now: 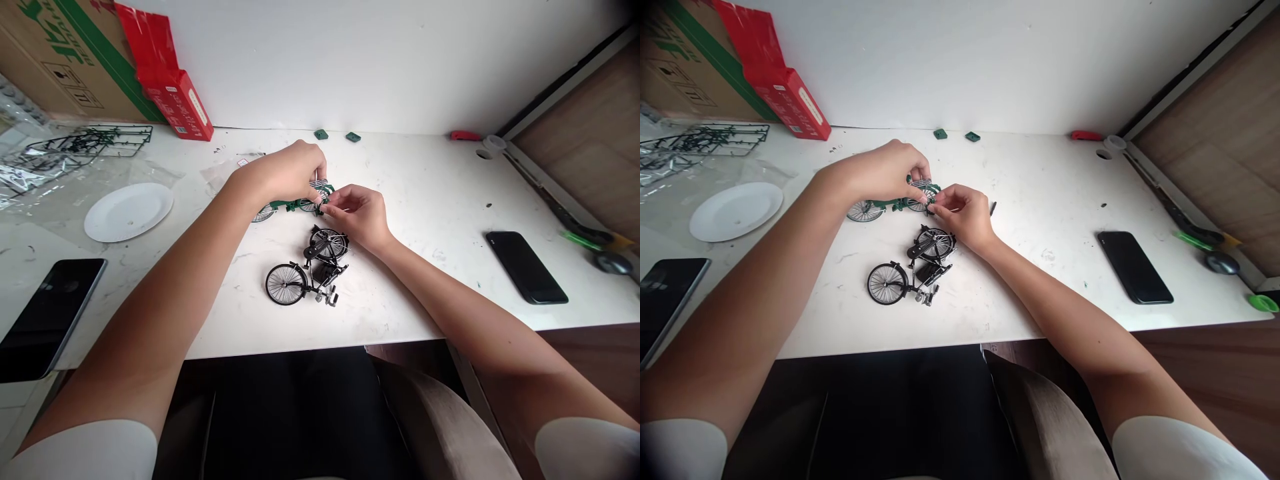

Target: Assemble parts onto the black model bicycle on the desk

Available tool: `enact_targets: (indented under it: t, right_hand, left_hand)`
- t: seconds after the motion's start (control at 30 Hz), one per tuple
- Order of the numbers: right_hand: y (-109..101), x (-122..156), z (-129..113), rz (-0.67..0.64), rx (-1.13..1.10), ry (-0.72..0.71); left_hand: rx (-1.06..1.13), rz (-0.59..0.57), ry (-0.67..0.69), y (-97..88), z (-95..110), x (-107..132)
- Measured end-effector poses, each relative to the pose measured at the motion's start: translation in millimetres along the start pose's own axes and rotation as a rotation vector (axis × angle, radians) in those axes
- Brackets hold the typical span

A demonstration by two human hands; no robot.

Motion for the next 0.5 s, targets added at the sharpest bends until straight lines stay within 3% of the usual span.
enact_targets:
  t: [0.2, 0.5]
  right_hand:
    - [-1.5, 0.1, 1.9, 0.063, -0.042, -0.003]
    - [-4.5, 0.0, -1.9, 0.127, 0.1, -0.087]
  left_hand:
    - [0.013, 0.008, 0.01, -2.5, -5.3, -1.7]
    - [0.044, 0.065, 0.083, -8.2, -3.9, 6.3]
Point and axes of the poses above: each hand's wrist, its own x-axis away from the middle knuckle, its own y-axis out of the palm, z = x × y, the point moved 4 cm from there along -x, towards the middle knuckle, and after that the axes turned 4 degrees about -z, right-handed, at the moved point
